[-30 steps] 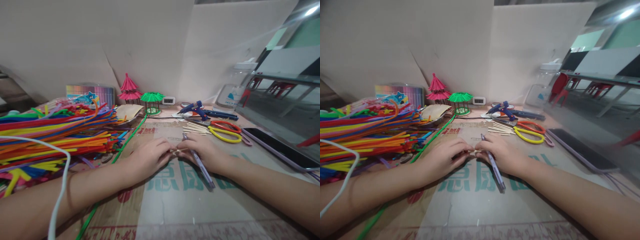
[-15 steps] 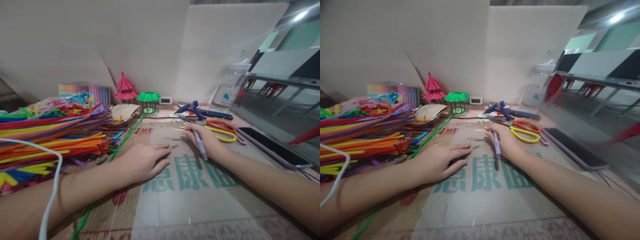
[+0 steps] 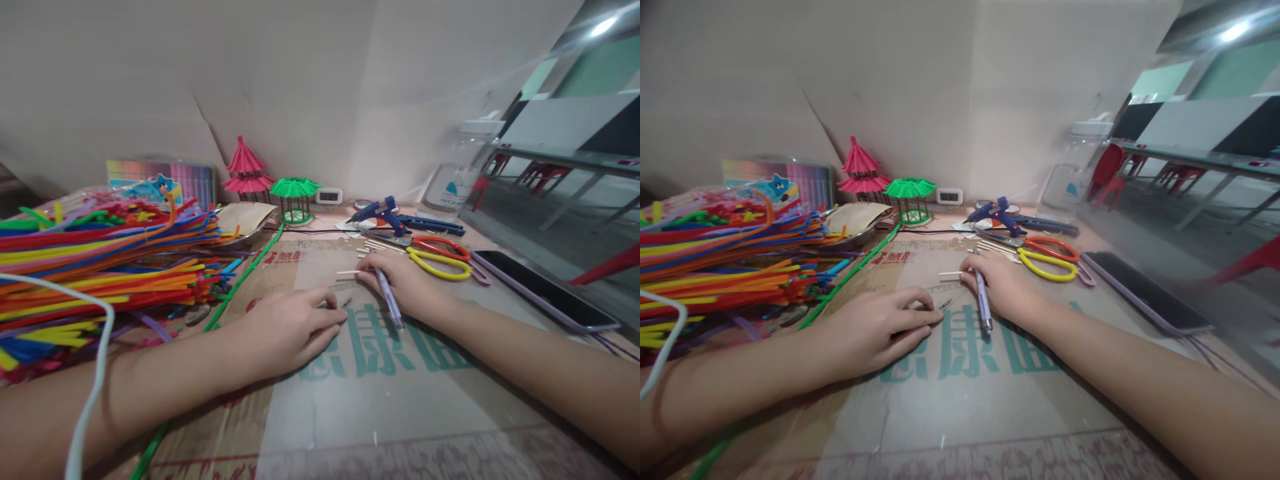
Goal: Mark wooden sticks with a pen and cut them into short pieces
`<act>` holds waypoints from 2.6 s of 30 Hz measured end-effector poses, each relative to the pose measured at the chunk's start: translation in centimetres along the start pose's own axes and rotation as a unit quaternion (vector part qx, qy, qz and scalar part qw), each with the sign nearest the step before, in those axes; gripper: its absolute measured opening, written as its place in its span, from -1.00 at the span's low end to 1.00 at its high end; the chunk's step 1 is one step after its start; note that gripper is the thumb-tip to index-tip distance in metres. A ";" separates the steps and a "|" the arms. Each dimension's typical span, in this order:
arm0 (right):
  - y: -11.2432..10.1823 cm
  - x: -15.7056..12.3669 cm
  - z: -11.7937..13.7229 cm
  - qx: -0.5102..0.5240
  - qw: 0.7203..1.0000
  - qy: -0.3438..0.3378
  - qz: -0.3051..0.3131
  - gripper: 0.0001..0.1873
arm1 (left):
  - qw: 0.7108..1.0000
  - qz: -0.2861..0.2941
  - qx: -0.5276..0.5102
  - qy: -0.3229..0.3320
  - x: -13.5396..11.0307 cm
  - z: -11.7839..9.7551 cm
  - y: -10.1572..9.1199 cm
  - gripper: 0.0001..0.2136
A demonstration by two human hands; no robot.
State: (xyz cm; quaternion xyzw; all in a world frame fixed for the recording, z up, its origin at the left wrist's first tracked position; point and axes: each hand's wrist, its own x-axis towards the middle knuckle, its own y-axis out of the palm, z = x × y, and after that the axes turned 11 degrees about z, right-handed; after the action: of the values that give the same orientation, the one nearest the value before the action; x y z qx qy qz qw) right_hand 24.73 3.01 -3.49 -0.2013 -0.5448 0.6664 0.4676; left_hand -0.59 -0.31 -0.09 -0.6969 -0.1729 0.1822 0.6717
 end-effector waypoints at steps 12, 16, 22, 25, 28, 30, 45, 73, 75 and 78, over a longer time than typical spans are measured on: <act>-0.3 -0.2 0.6 0.004 0.999 -0.021 0.030 -0.81 | 0.992 0.055 0.105 -0.039 0.2 -0.6 0.2 -0.63; -0.4 -0.2 0.8 -0.026 0.999 -0.025 0.022 -0.83 | 0.991 0.075 0.106 -0.038 0.0 -0.4 0.1 -0.58; -0.5 -0.3 0.9 -0.029 0.998 -0.054 0.011 -0.88 | 0.997 0.057 0.051 -0.033 -0.7 -0.5 0.5 -0.46; -0.6 -0.4 0.9 -0.016 0.997 -0.071 0.026 -0.89 | 0.997 0.059 0.037 -0.041 -0.7 -0.6 0.5 -0.45; -0.5 -0.4 0.9 -0.010 0.996 -0.083 0.032 -0.89 | 0.996 0.071 0.045 -0.040 -0.6 -0.7 0.3 -0.46; -0.4 -0.4 0.8 -0.008 0.996 -0.088 0.033 -0.87 | 0.994 0.085 0.055 -0.034 -0.5 -0.8 0.1 -0.45; -0.2 -0.5 1.1 -0.003 0.996 -0.084 0.040 -0.85 | 0.989 0.084 0.111 -0.043 -0.5 -1.2 -0.1 -0.43; 0.4 -0.2 1.3 0.007 0.993 -0.105 0.044 -0.84 | 0.985 0.113 0.120 -0.046 0.0 -1.8 -1.0 -0.42; 0.4 -0.2 1.3 0.009 0.994 -0.104 0.044 -0.84 | 0.984 0.118 0.123 -0.045 0.0 -1.9 -1.1 -0.42; 0.4 -0.1 1.4 0.014 0.994 -0.104 0.041 -0.85 | 0.982 0.131 0.127 -0.056 0.0 -2.1 -1.2 -0.38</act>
State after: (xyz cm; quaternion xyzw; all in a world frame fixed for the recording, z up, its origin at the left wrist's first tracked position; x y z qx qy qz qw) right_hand 23.54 2.18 -3.44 -0.1466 -0.5723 0.7102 0.3830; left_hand 0.38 -2.09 1.17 -0.6112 -0.0922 0.3280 0.7144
